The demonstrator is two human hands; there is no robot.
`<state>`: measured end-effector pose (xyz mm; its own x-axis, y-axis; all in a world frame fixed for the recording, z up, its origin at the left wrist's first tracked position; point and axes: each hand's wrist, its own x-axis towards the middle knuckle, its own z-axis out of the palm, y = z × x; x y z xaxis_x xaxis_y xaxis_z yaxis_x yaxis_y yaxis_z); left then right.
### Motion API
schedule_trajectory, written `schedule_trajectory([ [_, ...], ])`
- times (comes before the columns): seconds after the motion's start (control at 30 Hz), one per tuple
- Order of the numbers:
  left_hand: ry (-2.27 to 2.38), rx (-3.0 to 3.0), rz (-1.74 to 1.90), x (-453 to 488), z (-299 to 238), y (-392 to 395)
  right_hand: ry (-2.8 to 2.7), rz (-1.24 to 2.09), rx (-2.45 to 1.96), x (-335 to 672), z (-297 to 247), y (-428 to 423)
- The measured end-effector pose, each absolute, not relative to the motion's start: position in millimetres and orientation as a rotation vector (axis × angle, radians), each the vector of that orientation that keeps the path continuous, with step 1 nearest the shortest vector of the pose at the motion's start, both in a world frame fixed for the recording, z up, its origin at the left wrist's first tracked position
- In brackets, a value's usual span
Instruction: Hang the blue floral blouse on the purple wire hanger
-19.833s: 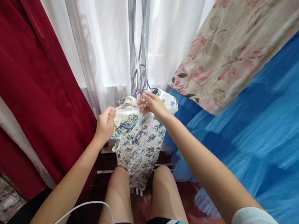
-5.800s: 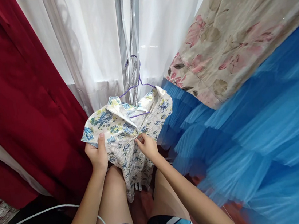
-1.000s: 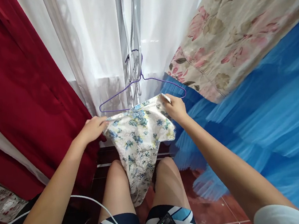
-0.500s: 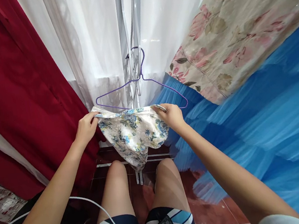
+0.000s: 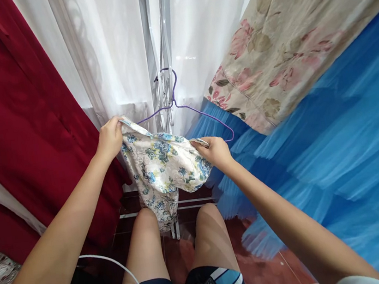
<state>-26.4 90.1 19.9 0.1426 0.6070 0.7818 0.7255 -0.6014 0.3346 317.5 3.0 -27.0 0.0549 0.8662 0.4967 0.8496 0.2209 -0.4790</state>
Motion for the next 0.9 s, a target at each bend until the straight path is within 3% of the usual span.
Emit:
schedule_trajectory([
  [0.17,-1.048,-2.546,-1.436,18,41,84,-1.816,-0.005,-1.457,319,-30,-5],
  [0.33,-1.069,-2.413,-1.568,19,29,79,-1.713,-0.174,-1.191,342,-35,-25],
  [0.5,-1.038,-2.384,-1.535,11,20,76,-1.538,-0.309,-1.377,377,-30,-17],
  [0.73,-1.265,-2.341,-1.685,-9,12,79,-1.580,0.207,-1.579,419,10,-9],
  [0.9,-1.676,-2.478,-2.310,-21,-7,92,-1.394,0.737,-1.326,418,32,-25],
])
